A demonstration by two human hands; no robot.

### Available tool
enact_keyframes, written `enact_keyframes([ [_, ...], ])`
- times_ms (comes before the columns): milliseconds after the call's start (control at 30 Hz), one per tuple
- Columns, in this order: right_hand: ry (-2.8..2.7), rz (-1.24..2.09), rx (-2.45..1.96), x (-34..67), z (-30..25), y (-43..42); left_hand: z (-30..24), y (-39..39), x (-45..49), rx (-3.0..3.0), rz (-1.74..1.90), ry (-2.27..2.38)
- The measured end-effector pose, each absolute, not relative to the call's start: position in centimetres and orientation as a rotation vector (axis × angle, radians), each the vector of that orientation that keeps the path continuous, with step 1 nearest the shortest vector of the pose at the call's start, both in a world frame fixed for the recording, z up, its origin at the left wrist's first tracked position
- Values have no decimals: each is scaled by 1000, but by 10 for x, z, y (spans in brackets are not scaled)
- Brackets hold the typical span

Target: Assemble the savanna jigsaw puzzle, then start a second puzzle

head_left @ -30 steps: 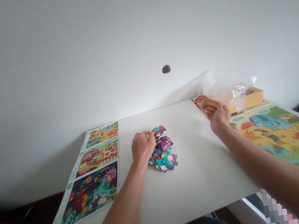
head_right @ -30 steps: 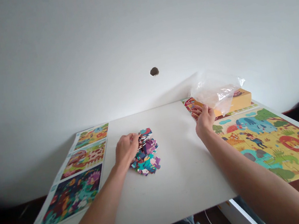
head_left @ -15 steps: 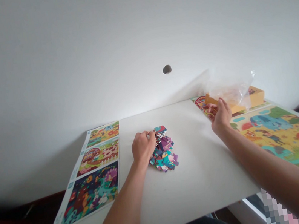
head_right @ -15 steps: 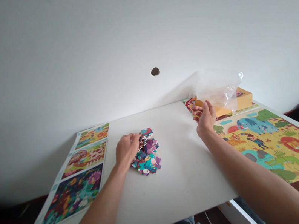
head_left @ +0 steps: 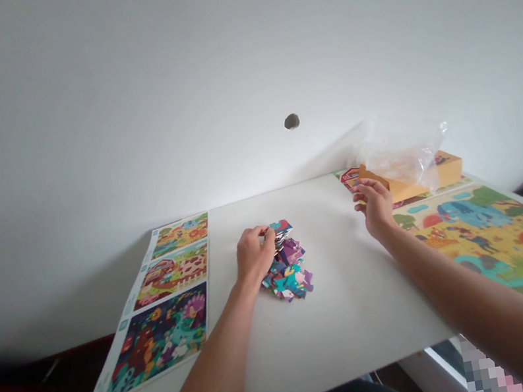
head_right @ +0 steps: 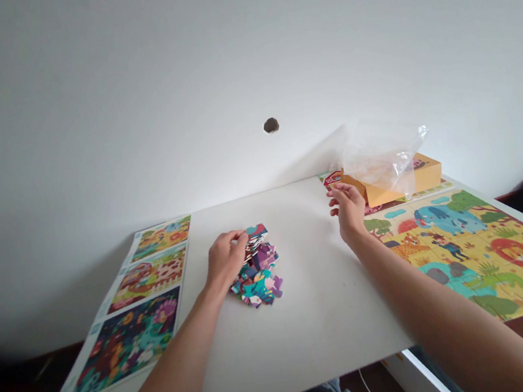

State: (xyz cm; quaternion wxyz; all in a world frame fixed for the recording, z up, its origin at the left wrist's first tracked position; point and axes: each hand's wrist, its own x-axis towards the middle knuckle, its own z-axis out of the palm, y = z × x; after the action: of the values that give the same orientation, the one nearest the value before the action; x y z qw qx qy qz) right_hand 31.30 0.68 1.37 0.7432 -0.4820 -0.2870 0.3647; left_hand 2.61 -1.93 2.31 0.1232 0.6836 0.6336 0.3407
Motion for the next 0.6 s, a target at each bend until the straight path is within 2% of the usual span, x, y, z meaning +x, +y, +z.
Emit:
enact_keyframes([
  [267,-1785,673,-1138,290,10,-13,28,-25,33,1929,1000,1463],
  [600,-2093,568,-1026,289,0,-10,22,-24,29,2195,947,1190],
])
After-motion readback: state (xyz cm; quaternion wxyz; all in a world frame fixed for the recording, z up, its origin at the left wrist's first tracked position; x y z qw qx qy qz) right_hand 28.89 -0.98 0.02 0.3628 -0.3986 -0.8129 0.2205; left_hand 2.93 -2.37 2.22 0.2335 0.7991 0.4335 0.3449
